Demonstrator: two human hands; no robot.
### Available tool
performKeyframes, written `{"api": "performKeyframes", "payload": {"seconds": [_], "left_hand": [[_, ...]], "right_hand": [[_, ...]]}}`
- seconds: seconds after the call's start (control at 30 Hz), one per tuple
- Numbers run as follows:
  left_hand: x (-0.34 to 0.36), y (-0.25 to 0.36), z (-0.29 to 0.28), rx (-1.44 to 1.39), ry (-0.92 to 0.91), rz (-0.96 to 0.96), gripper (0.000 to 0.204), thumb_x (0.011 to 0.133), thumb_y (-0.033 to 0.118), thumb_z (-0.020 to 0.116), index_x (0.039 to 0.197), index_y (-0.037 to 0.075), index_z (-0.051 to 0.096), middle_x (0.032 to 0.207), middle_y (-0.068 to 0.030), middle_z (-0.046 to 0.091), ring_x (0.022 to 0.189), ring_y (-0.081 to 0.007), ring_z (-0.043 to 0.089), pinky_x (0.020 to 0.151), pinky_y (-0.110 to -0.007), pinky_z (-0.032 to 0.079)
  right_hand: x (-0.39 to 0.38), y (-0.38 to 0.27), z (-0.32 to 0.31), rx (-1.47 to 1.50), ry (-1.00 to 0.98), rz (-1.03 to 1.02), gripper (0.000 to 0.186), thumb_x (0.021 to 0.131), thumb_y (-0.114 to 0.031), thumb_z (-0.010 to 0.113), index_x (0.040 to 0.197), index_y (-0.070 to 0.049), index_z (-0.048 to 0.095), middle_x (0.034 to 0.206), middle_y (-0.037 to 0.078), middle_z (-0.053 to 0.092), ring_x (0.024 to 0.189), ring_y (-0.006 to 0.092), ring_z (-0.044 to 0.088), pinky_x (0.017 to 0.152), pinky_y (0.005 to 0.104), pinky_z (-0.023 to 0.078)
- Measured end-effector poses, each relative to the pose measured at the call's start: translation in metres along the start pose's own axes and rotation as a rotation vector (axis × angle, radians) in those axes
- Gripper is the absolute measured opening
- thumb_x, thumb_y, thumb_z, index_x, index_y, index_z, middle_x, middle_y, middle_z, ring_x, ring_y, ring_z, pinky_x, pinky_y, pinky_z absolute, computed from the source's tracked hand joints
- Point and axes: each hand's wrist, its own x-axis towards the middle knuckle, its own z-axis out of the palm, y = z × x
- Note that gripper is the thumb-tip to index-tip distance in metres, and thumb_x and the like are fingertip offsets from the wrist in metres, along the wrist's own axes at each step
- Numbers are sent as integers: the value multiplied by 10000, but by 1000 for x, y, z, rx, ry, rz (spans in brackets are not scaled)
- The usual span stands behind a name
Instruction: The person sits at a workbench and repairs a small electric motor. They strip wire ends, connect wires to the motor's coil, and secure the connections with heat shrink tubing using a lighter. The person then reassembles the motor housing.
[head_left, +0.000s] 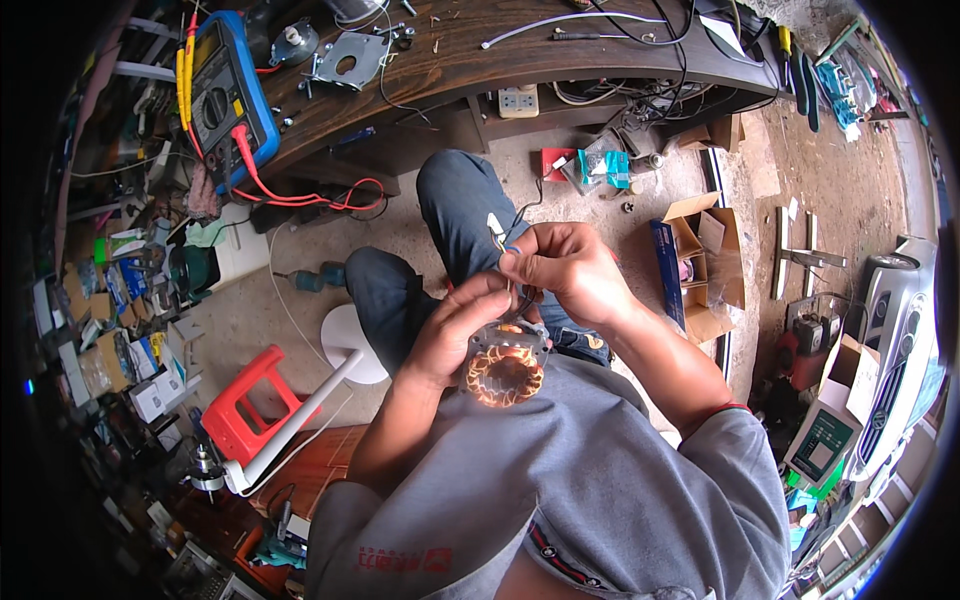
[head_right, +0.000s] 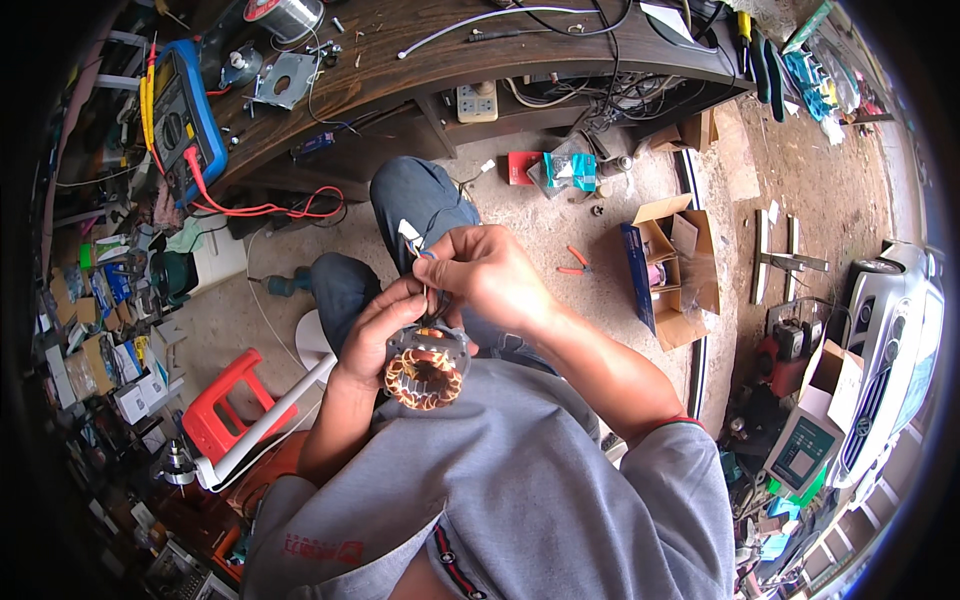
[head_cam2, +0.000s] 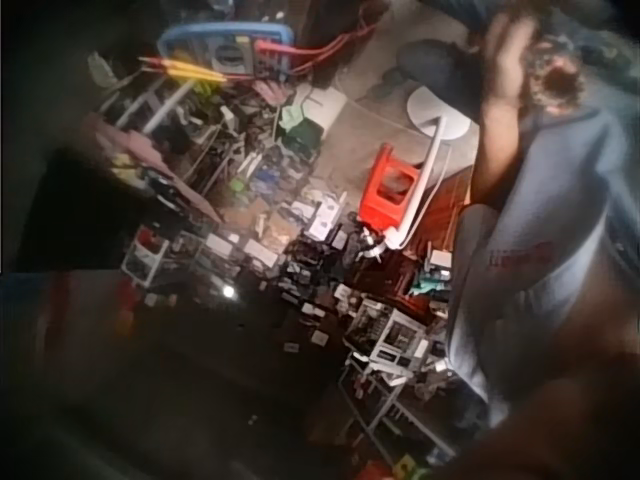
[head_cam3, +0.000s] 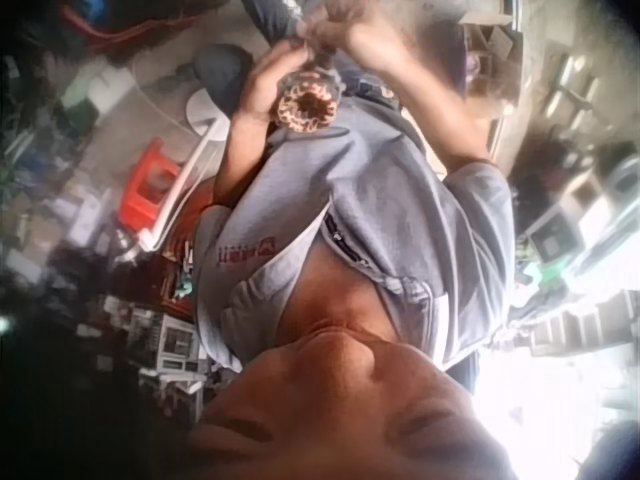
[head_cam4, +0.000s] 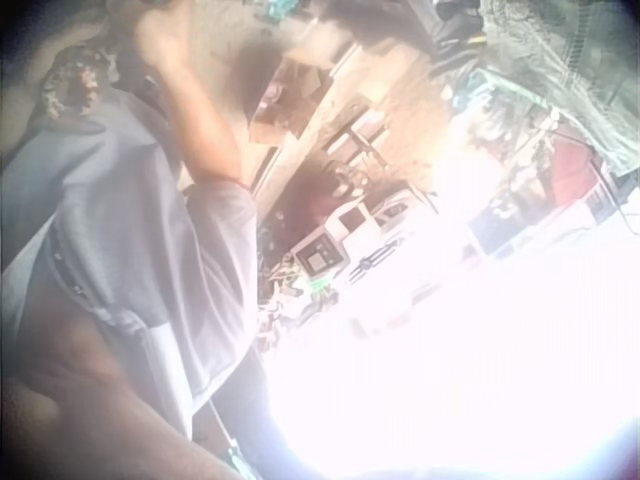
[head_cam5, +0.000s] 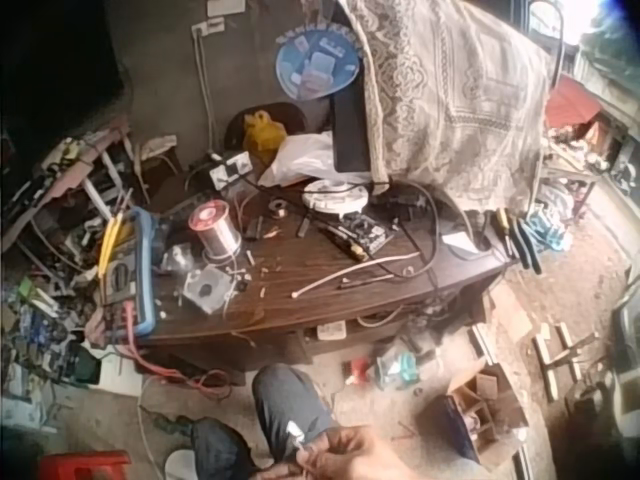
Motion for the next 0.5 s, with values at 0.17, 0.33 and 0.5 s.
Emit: {"api": "performKeyframes", "payload": {"seconds": [0.17, 0.33, 0.5], "left_hand": [[1, 8, 4, -13, 14, 22, 280, 1007, 211, 449, 1160, -14, 514, 1025, -198, 617, 927, -394, 690, 846, -510, 592], [2, 4, 6, -92, 56, 50, 260, 999, 201, 470, 1162, 7, 523, 1032, -195, 622, 937, -380, 688, 850, -539, 583], [2, 5, 2, -97, 22, 14, 239, 985, 192, 492, 1136, 12, 538, 1023, -180, 624, 968, -329, 670, 864, -573, 572]], "right_hand": [[0, -12, -1, -16, -56, -15, 183, 908, -169, 736, 875, 1, 675, 745, 28, 675, 600, 70, 568, 543, 219, 425], [3, -16, -4, -99, -70, -1, 193, 904, -195, 746, 894, -13, 682, 763, 8, 674, 626, 53, 548, 554, 215, 411], [2, -22, -8, -129, -146, -12, 176, 892, -165, 745, 943, -6, 687, 784, 0, 676, 666, 56, 574, 588, 205, 421]]}}
